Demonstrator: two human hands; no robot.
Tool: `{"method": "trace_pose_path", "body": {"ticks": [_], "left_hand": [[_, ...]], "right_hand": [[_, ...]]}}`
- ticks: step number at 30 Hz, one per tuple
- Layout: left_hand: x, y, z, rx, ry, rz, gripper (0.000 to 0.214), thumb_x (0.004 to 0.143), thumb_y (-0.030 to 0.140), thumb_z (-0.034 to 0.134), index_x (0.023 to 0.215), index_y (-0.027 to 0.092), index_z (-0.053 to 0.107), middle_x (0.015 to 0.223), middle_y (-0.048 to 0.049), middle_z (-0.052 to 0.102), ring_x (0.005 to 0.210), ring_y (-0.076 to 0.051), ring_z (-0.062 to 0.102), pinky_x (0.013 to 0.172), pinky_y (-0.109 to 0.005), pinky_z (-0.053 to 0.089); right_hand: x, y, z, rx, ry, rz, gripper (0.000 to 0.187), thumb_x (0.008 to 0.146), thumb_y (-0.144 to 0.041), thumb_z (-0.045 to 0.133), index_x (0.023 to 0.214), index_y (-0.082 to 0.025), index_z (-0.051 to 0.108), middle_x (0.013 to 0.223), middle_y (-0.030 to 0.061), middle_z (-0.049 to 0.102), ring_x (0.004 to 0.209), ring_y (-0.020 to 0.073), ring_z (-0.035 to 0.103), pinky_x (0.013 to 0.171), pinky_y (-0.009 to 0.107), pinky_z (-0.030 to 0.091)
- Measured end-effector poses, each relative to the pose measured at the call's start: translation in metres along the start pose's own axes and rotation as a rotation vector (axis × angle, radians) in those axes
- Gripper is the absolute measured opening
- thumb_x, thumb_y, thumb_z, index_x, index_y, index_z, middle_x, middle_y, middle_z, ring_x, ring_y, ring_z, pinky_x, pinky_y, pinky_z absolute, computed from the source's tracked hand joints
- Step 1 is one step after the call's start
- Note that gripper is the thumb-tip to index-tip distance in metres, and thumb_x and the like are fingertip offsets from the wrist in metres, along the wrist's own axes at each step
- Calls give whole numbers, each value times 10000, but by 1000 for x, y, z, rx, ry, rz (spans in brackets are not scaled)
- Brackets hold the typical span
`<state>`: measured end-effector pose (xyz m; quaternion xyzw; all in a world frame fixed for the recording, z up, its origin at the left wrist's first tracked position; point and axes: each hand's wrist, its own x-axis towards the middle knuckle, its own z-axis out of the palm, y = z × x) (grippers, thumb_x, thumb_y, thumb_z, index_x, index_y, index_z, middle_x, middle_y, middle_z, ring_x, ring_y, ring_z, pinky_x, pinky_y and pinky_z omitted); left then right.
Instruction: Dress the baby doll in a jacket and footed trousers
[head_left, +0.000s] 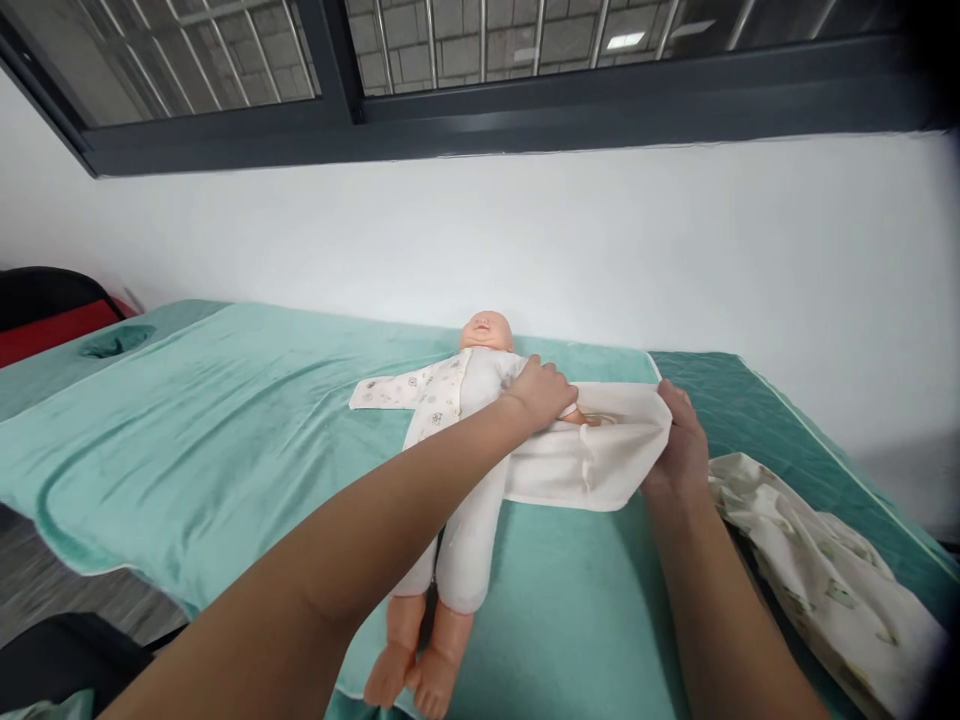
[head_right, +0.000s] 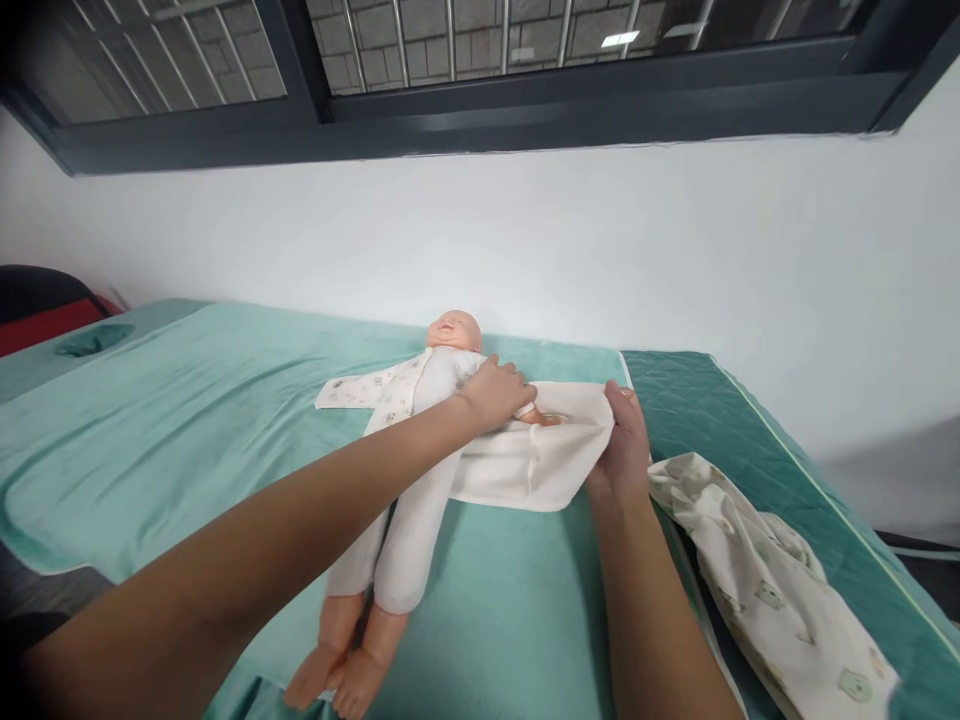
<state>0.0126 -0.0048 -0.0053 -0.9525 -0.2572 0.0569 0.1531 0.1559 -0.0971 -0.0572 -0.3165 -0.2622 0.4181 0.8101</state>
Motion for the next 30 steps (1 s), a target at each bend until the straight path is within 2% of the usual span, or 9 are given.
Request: {"method": "trace_pose_path", "body": {"ticks": [5, 11, 15, 19, 22, 24, 26, 28, 30], "left_hand": [[4, -3, 5, -181, -9, -170, 356, 837, 202, 601, 1183, 124, 622, 1227, -170, 638, 1181, -324, 514, 1004, -478, 342], [1, -29, -1, -372, -24, -280, 424, 820, 240, 608, 1219, 96, 609, 1249, -214, 627, 1160, -338, 569, 982, -459, 406], [-9, -57, -9, -571, -27, -290, 318, 855, 297, 564, 1131, 171, 659, 1102, -108, 717, 977, -235, 666, 860, -320, 483], [-24, -73, -19, -776, 30, -318, 428, 956, 416, 355, 1240, 200, 590, 1203, -62, 693, 1044, -171, 651, 873, -244, 484], [-33, -70, -27, -878, -83, -254, 638, 824, 491, 577, 1393, 223, 468, 1330, -77, 623, 1083, -205, 637, 855, -256, 493], [-36, -63, -31, -747, -177, -202, 813, 723, 397, 695, 1457, 218, 393, 1303, -106, 631, 1016, -239, 656, 788, -282, 500], [-36, -56, -32, -563, -191, -198, 766, 712, 247, 674, 1436, 210, 426, 1164, -109, 690, 885, -246, 675, 712, -300, 489], [-35, -51, -31, -453, -133, -236, 631, 737, 135, 590, 1357, 216, 509, 1028, -90, 719, 810, -237, 674, 684, -306, 474], [-36, -51, -29, -425, -51, -293, 533, 778, 99, 527, 1295, 228, 554, 1012, -82, 718, 849, -233, 672, 709, -308, 470]], "right_hand": [[-28, 12, 36, -34, -151, 95, 216, 804, -355, 729, 881, -249, 558, 771, -36, 641, 719, 168, 652, 734, 348, 568], [-46, 20, 53, -128, -382, 190, 396, 798, -319, 753, 1160, -277, 595, 1130, 32, 695, 999, 222, 672, 876, 380, 560], [-52, 27, 57, -183, -509, 168, 522, 819, -281, 745, 1306, -321, 561, 1418, 31, 563, 1318, 249, 511, 1063, 401, 457], [-58, 36, 59, -298, -612, 162, 530, 842, -286, 732, 1335, -357, 551, 1517, 1, 468, 1462, 224, 326, 1156, 400, 359], [-63, 39, 61, -359, -711, 176, 526, 879, -306, 692, 1374, -355, 522, 1536, 9, 445, 1475, 218, 302, 1170, 399, 341], [-65, 40, 61, -396, -735, 184, 516, 884, -328, 681, 1375, -344, 522, 1529, 17, 454, 1456, 232, 338, 1151, 411, 374], [-66, 41, 62, -433, -730, 183, 521, 872, -356, 684, 1370, -331, 531, 1522, 30, 461, 1380, 255, 444, 1049, 412, 485], [-67, 42, 62, -457, -710, 181, 531, 859, -381, 689, 1366, -329, 538, 1497, 43, 486, 1198, 249, 587, 824, 360, 589], [-68, 42, 62, -471, -689, 179, 520, 860, -395, 683, 1358, -329, 549, 1349, 57, 603, 903, 192, 657, 620, 300, 571]]}}
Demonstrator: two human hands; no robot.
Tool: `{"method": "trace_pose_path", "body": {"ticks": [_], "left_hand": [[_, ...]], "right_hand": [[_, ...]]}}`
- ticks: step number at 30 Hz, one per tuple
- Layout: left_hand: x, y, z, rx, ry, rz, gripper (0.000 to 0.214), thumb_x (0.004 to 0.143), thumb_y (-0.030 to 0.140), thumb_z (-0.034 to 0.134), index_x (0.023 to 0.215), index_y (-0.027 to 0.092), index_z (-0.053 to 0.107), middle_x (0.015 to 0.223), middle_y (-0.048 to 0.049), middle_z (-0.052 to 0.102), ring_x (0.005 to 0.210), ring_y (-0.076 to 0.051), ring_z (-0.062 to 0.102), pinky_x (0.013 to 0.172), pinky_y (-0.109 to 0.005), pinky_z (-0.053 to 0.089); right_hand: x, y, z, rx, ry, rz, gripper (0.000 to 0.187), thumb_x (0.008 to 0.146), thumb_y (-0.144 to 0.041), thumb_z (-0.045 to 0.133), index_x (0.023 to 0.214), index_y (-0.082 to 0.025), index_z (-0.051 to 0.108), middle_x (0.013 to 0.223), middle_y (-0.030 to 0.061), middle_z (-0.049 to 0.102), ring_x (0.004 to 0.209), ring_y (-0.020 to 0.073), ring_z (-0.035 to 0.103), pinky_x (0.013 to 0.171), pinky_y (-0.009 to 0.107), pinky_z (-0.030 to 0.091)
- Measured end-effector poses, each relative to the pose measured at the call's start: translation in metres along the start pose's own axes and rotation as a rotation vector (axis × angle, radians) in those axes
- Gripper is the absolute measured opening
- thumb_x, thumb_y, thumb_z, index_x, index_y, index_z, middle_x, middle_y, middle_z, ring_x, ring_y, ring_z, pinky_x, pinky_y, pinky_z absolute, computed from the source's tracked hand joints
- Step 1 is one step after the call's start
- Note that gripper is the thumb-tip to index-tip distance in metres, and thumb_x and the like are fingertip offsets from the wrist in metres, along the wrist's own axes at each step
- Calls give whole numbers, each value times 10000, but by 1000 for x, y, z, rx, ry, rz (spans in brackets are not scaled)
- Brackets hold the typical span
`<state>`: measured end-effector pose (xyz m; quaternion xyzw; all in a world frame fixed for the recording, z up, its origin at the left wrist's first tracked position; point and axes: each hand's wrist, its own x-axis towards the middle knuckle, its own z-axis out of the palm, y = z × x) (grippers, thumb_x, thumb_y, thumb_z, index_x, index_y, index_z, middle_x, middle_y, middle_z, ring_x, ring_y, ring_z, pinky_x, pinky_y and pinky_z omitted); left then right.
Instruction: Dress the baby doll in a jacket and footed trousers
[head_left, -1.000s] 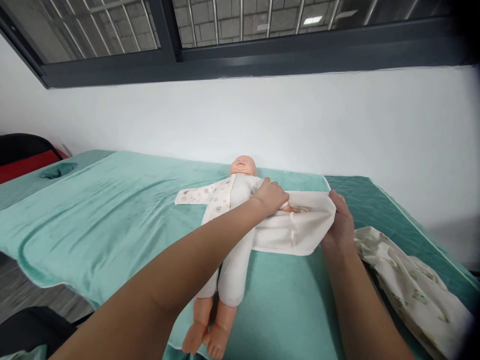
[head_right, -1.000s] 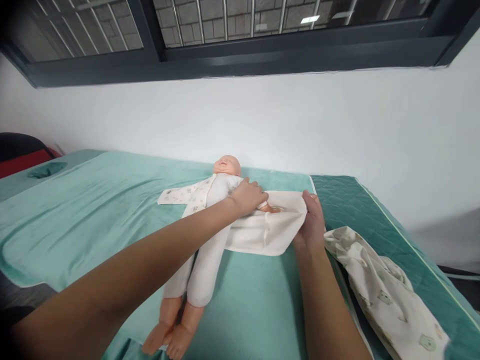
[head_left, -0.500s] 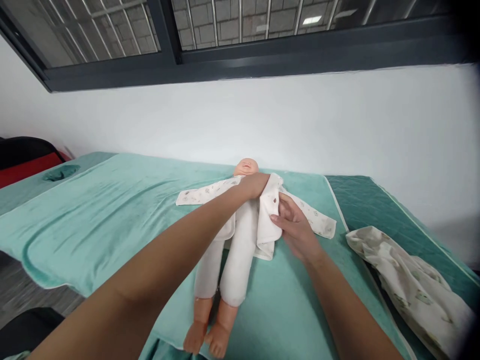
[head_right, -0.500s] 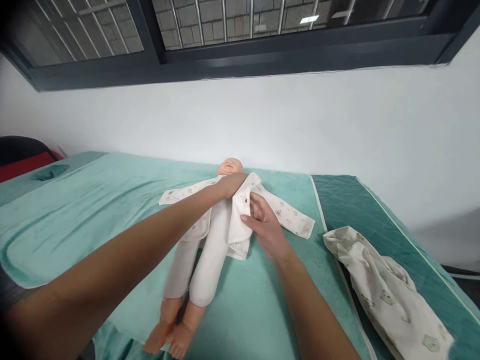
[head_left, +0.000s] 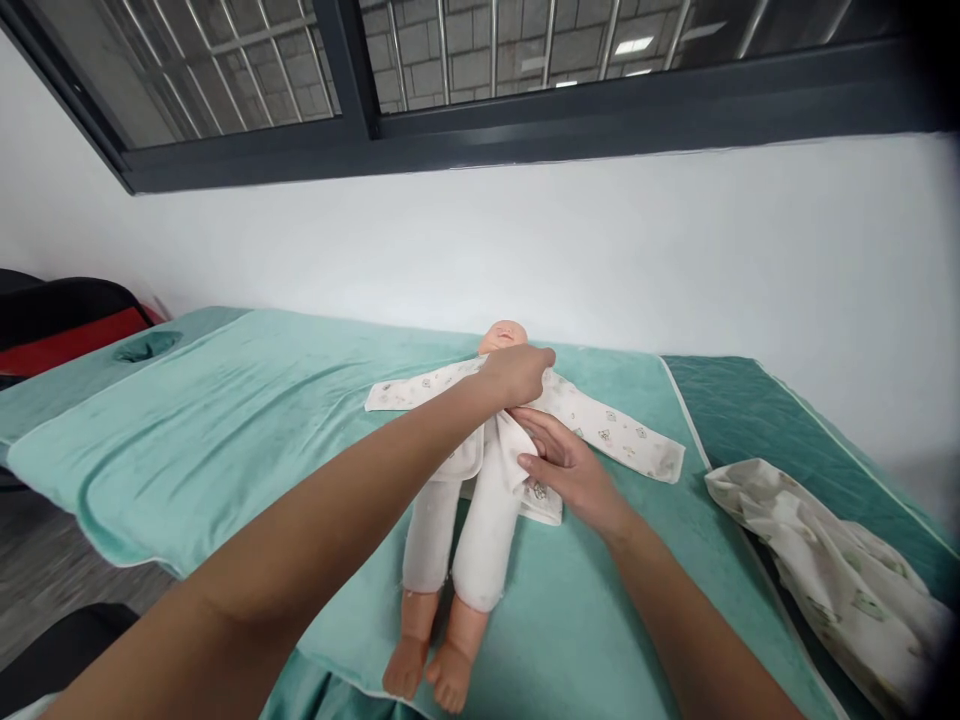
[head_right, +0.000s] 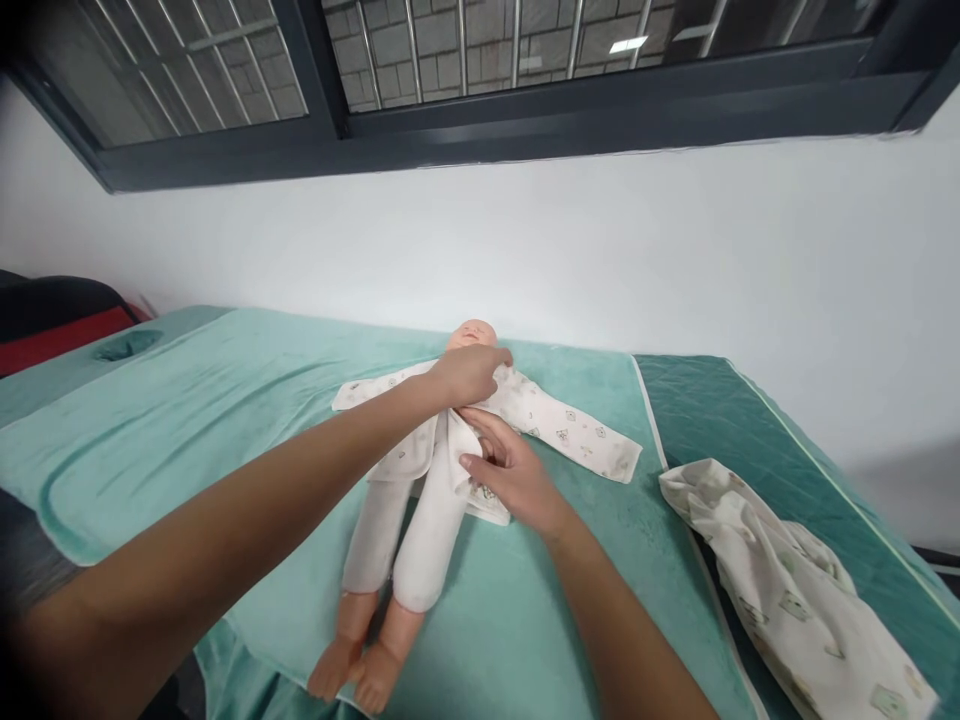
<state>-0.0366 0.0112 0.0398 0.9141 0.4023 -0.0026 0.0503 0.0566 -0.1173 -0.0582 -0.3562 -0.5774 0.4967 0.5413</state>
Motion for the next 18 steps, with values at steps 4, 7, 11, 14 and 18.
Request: {"method": "trace_pose_path", "body": {"ticks": [4, 7, 11, 14, 18], "left_hand": [[1, -12, 4, -82, 219, -84, 396, 849, 121, 466, 1213, 224, 582, 1185, -88, 667, 1034, -227, 628, 785, -308, 471], [4, -26, 11, -176, 332, -171, 323, 876, 141, 453, 1160, 212, 589, 1183, -92, 650, 1027, -226, 617, 801, -321, 473], [4, -43, 21, -245, 402, -240, 347, 881, 112, 425, 1182, 187, 580, 1197, -114, 608, 1003, -219, 611, 833, -334, 477], [-7, -53, 29, -353, 570, -183, 304, 877, 105, 438, 1123, 173, 604, 1207, -110, 578, 1083, -202, 578, 921, -323, 467], [-49, -63, 50, -551, 719, -128, 219, 915, 183, 453, 1078, 191, 600, 1146, -74, 597, 1117, -177, 565, 961, -313, 471]], "right_hand": [[-2, 0, 3, -117, 73, -22, 407, 904, -406, 625, 1296, -301, 605, 676, -33, 588, 531, 124, 474, 505, 271, 458], [-4, 0, 4, -310, 109, -113, 332, 923, -380, 604, 1243, -297, 629, 660, -41, 551, 545, 128, 458, 558, 290, 451], [-3, -3, 4, -537, 116, -338, 269, 915, -331, 624, 1182, -303, 634, 1150, 35, 661, 853, 183, 608, 838, 378, 509], [-2, -4, 4, -681, 62, -433, 395, 886, -340, 675, 1267, -304, 581, 1296, 44, 629, 1247, 260, 519, 1059, 462, 426], [-1, -3, 9, -830, -59, -412, 552, 870, -389, 692, 1379, -302, 497, 1469, 44, 516, 1424, 283, 360, 1165, 538, 328]]}}
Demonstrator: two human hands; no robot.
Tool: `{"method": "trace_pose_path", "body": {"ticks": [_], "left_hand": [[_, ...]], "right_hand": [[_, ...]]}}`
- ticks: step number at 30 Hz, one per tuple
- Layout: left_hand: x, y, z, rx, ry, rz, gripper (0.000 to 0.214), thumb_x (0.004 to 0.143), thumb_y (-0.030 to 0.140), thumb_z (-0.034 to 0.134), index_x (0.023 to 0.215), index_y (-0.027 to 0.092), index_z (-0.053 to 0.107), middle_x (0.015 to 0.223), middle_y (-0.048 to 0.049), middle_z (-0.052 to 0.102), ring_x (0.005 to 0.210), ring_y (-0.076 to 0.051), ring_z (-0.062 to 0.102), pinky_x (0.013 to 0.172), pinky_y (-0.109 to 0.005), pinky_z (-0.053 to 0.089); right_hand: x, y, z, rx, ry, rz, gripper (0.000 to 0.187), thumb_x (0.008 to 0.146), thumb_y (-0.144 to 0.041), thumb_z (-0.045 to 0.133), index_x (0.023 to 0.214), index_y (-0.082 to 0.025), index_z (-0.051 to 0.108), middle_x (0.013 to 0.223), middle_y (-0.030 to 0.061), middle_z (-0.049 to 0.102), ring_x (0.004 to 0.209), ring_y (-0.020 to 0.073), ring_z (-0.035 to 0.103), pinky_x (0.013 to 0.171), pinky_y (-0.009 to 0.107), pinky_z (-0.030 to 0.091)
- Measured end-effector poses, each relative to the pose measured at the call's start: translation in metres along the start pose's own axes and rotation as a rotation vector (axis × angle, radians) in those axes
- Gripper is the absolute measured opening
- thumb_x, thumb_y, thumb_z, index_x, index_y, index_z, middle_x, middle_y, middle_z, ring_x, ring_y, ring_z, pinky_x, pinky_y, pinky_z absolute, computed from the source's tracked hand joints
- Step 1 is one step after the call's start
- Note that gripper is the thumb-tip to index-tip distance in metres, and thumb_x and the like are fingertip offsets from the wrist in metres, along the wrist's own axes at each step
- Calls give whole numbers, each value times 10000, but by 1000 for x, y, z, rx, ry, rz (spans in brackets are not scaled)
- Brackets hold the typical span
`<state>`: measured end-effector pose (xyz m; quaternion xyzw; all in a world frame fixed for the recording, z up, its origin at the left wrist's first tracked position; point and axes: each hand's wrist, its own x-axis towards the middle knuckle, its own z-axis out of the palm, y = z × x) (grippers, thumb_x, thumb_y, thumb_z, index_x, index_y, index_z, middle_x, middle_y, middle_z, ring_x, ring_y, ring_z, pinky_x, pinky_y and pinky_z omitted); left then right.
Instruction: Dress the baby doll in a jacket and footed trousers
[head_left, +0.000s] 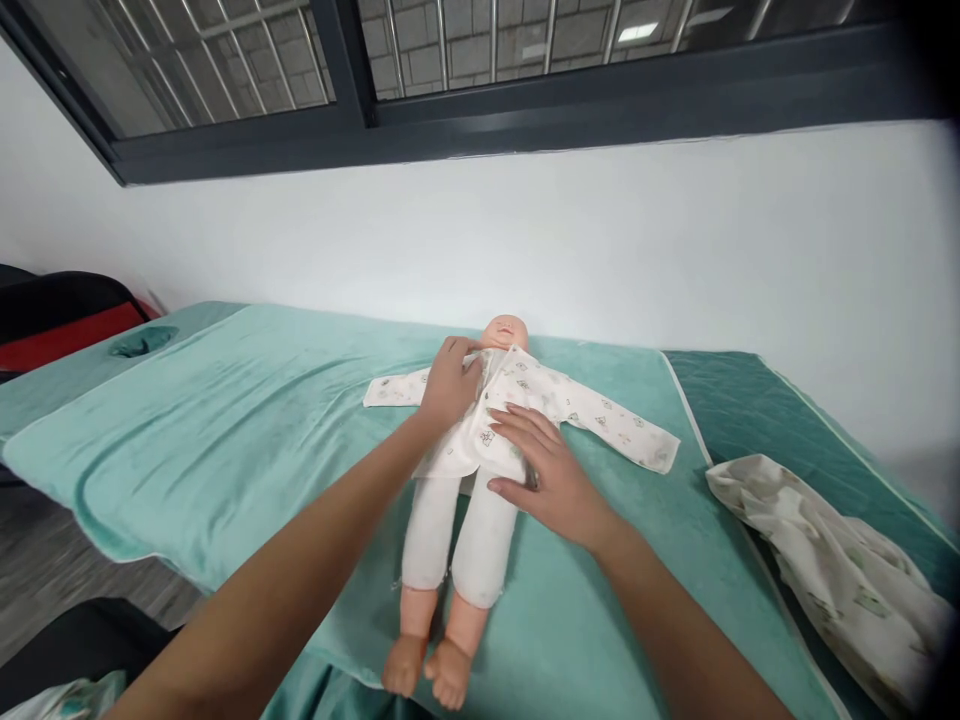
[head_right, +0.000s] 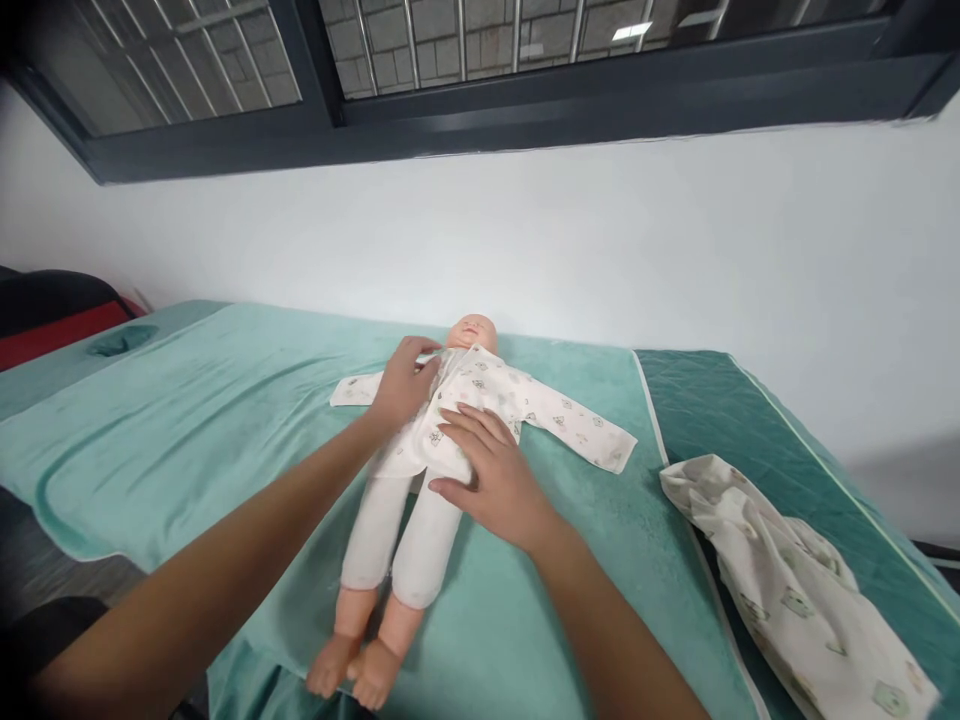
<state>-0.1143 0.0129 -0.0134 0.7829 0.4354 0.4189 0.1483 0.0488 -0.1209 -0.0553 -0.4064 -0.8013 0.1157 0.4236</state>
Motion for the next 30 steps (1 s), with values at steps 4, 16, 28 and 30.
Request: {"method": "trace_pose_path", "body": {"ticks": [4, 16, 28, 30], "left_hand": [[-66, -22, -24, -102, 69, -169, 211, 943, 286, 461, 1093, 225, 596, 1155, -44, 623, 1124, -173, 576, 994, -326, 462], [-171, -32, -61, -172, -159, -248, 391, 905, 201, 494, 1288, 277, 518, 1274, -53, 610, 1135, -194, 591, 1019, -382, 469], [-174, -34, -47, -22, -118, -160, 269, 902, 232, 503, 1167, 234, 551, 1032, -49, 651, 961, -229, 610, 875, -395, 464], [-176, -36, -46, -8, -101, -178, 153, 906, 217, 471, 1028, 225, 563, 954, -37, 642, 902, -221, 598, 822, -375, 461]], "right_hand": [[-2, -1, 5, -85, 12, -11, 474, 914, -338, 630, 1370, -288, 511, 1488, 45, 499, 1437, 275, 357, 1171, 550, 335], [-28, -10, 29, -244, 118, -105, 387, 925, -99, 509, 1239, -301, 613, 1334, 22, 649, 1326, 244, 533, 1123, 530, 403], [-56, -29, 41, -168, 370, 303, 514, 937, -237, 532, 1439, -302, 446, 1506, 82, 475, 1393, 263, 435, 1132, 551, 377], [-63, -26, 44, -147, 429, 422, 549, 926, -276, 549, 1462, -286, 429, 1498, 101, 481, 1362, 279, 467, 1111, 567, 388]]}}
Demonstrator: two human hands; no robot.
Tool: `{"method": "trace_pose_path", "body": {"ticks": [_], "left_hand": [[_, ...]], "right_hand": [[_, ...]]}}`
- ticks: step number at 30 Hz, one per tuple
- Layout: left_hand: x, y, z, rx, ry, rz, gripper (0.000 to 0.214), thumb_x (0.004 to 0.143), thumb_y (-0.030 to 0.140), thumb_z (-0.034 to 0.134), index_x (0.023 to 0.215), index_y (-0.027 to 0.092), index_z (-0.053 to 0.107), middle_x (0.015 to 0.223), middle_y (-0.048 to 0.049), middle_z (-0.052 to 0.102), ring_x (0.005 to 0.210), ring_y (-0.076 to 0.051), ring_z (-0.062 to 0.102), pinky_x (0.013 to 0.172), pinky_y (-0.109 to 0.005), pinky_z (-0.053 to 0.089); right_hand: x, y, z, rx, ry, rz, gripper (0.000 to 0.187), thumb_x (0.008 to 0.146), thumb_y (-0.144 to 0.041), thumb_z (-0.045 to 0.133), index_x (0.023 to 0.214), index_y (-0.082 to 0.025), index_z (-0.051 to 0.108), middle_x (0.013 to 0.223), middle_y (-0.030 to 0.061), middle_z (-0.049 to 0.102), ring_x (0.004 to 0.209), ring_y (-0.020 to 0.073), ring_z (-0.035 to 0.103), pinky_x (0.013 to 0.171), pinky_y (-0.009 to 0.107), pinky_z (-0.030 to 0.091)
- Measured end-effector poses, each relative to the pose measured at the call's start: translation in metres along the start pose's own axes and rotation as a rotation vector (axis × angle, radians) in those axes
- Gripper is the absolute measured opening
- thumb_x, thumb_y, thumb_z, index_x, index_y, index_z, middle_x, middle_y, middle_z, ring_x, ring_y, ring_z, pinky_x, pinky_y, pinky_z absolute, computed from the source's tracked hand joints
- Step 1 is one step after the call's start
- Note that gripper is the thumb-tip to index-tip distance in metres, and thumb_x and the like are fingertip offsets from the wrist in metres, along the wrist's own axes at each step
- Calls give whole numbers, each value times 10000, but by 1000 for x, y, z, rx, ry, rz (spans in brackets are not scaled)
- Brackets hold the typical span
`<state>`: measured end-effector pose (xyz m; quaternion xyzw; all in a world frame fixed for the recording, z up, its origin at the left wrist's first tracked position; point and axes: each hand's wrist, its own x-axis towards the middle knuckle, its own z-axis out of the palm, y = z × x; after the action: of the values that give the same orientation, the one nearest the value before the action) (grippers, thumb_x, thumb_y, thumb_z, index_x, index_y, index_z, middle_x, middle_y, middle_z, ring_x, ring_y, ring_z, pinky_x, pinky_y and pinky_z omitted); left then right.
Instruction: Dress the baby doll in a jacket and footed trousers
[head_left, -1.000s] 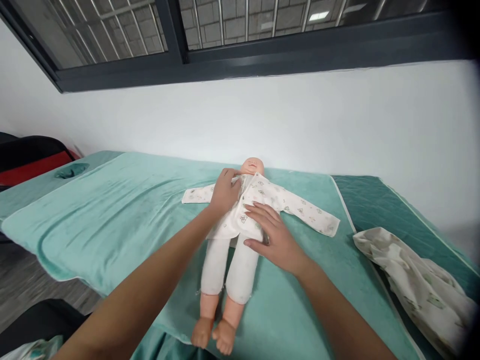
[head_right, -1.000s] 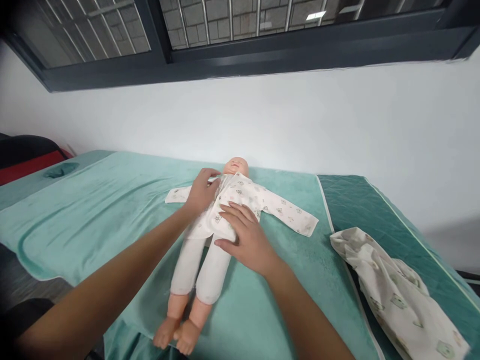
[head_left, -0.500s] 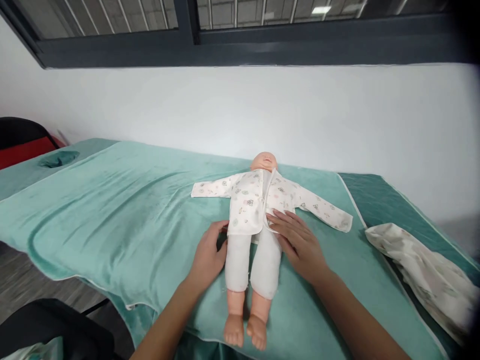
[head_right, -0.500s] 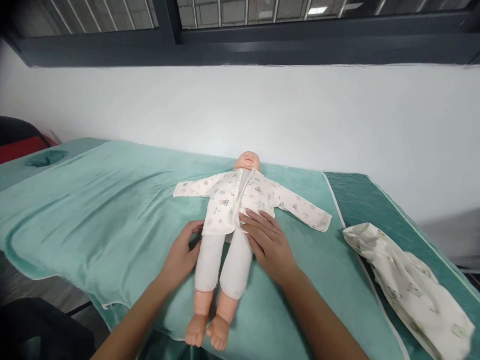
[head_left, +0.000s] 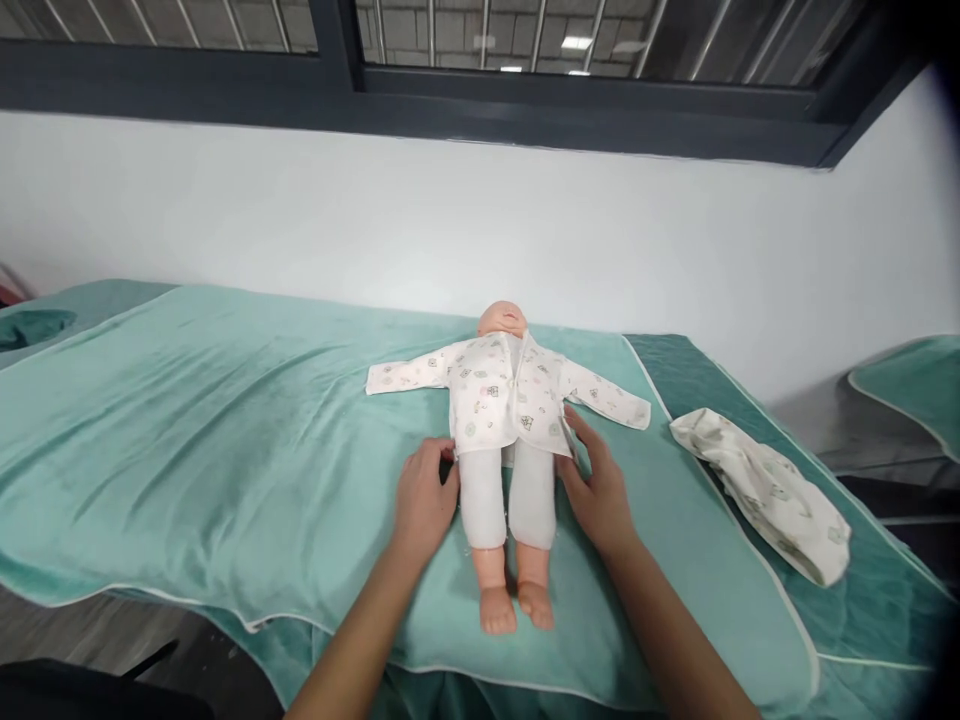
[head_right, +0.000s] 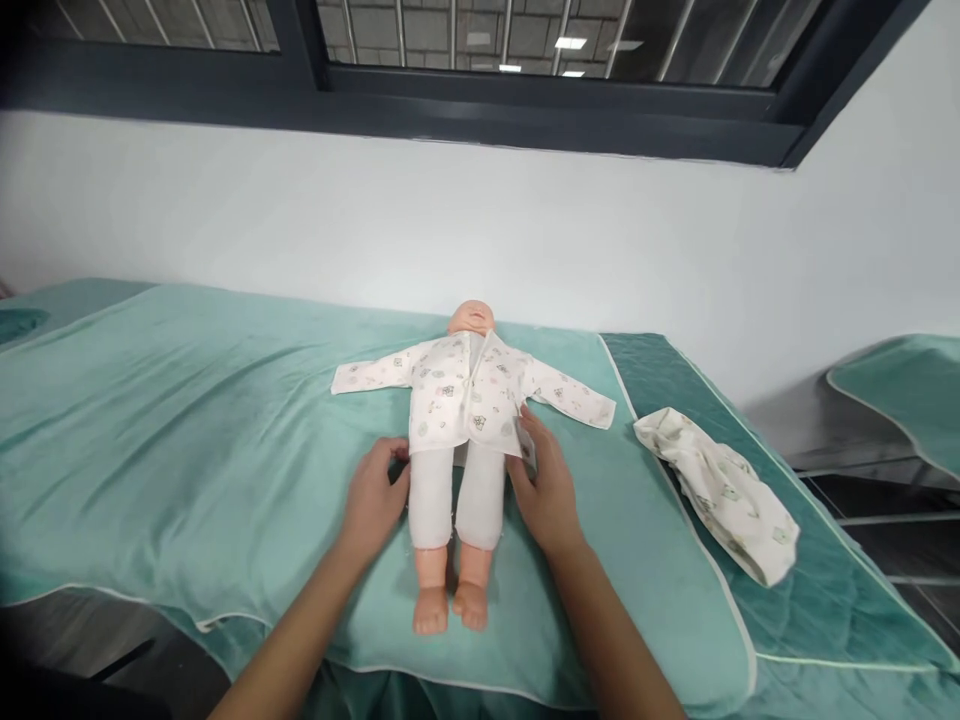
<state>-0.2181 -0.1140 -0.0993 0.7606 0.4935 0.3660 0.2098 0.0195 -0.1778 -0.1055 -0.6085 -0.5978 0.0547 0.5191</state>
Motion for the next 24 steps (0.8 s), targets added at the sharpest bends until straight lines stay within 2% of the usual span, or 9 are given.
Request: {"method": "trace_pose_path", "body": {"ticks": [3, 7, 10, 12, 14, 16, 19, 21, 24], "left_hand": [[-2, -2, -1, 11, 31, -26, 101, 888, 182, 447, 903, 225, 536, 876, -20, 616, 844, -206, 578, 772, -342, 447], [-4, -2, -2, -19, 82, -61, 85, 864, 170, 451, 842, 226, 510, 823, -1, 594, 797, -189, 566, 745, -314, 439], [-5, -3, -2, -42, 116, -61, 109, 864, 150, 439, 826, 224, 510, 806, 2, 590, 786, -183, 562, 747, -309, 439], [-5, -3, -1, -46, 131, -69, 110, 871, 155, 441, 838, 221, 522, 804, 1, 596, 780, -182, 564, 739, -306, 439], [-5, -3, -1, -56, 135, -77, 109, 886, 175, 442, 858, 218, 538, 821, -5, 611, 791, -183, 571, 742, -305, 441], [-5, -3, -1, -70, 129, -85, 118, 905, 202, 437, 880, 216, 551, 845, -13, 625, 813, -186, 579, 754, -307, 445], [-5, -4, -1, -83, 113, -97, 134, 923, 230, 435, 901, 212, 565, 872, -27, 636, 841, -193, 588, 772, -314, 450], [-5, -5, 0, -96, 117, -102, 135, 928, 238, 441, 906, 210, 571, 883, -32, 642, 853, -196, 591, 786, -320, 450], [-4, -7, 0, -134, 148, -102, 136, 937, 252, 449, 911, 209, 575, 891, -35, 645, 863, -194, 594, 802, -325, 452]], "right_hand": [[-11, 8, 1, 47, 57, 169, 570, 894, -291, 578, 1450, -256, 459, 1429, 125, 547, 1263, 302, 553, 1056, 591, 429], [-19, 4, -3, 213, 104, 203, 517, 875, -218, 539, 1388, -276, 533, 1439, 75, 547, 1307, 271, 516, 1119, 562, 372], [-7, -6, -5, 333, 155, 195, 458, 891, -256, 546, 1348, -279, 573, 1431, 60, 557, 1322, 253, 503, 1137, 523, 361], [15, -12, -1, 325, 152, 206, 424, 916, -342, 550, 1332, -267, 589, 1414, 67, 573, 1306, 256, 517, 1133, 510, 363], [50, -17, 9, 253, 110, 207, 455, 925, -425, 546, 1347, -259, 578, 1428, 73, 561, 1318, 266, 503, 1142, 504, 344], [89, -21, 21, 178, -5, 164, 475, 935, -477, 520, 1354, -259, 568, 1462, 78, 526, 1348, 279, 468, 1137, 497, 341], [137, -26, 39, 78, -210, 21, 441, 961, -526, 428, 1223, -245, 643, 1364, 91, 603, 1289, 300, 510, 1119, 510, 337], [151, -29, 46, 21, -299, -32, 452, 957, -543, 421, 1187, -234, 658, 1361, 95, 604, 1303, 309, 496, 1125, 505, 328], [138, -25, 44, 28, -318, -18, 496, 954, -528, 451, 1328, -233, 589, 1483, 77, 505, 1404, 286, 400, 1176, 473, 279]]}}
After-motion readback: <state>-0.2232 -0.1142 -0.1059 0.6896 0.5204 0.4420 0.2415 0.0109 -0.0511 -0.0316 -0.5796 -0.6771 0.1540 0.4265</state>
